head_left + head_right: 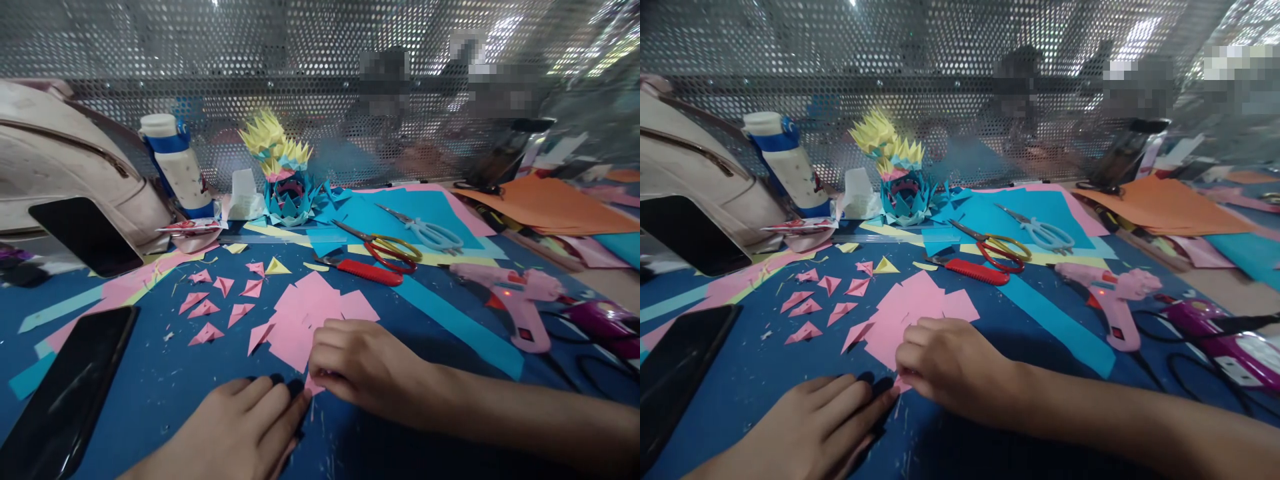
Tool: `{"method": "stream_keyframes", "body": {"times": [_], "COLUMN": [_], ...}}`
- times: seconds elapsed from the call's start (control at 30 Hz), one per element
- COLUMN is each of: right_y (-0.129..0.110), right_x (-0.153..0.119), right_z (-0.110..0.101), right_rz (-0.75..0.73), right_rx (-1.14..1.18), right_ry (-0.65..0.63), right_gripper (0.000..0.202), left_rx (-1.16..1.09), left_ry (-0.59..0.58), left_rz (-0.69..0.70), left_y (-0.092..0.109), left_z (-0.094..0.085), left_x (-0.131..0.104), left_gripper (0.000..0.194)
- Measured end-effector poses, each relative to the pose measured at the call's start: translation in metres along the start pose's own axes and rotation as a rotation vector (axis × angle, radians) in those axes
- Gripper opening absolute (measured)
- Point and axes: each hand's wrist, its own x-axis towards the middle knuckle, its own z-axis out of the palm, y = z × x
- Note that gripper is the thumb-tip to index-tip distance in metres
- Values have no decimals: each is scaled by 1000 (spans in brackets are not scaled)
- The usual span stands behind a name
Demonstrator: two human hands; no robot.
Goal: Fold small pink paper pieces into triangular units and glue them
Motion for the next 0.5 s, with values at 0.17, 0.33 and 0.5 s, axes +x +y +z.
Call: {"method": "stream_keyframes", "body": {"times": [0.17, 0.33, 0.5], "right_y": [0, -5, -8], "right_x": [0, -2, -12], "right_z": [-7, -23, -30], "right_rz": [-154, -248, -202], "right_rx": [-115, -253, -298], "right_ry": [-19, -78, -88], "right_gripper": [14, 20, 15], "left_rx": [-14, -26, 29], "left_ry": [17, 13, 3], "left_rz": [2, 41, 87], "left_y": [0, 0, 1], "left_z": [-2, -3, -5], "left_x": [1, 0, -1], "left_gripper": [37, 34, 34]}}
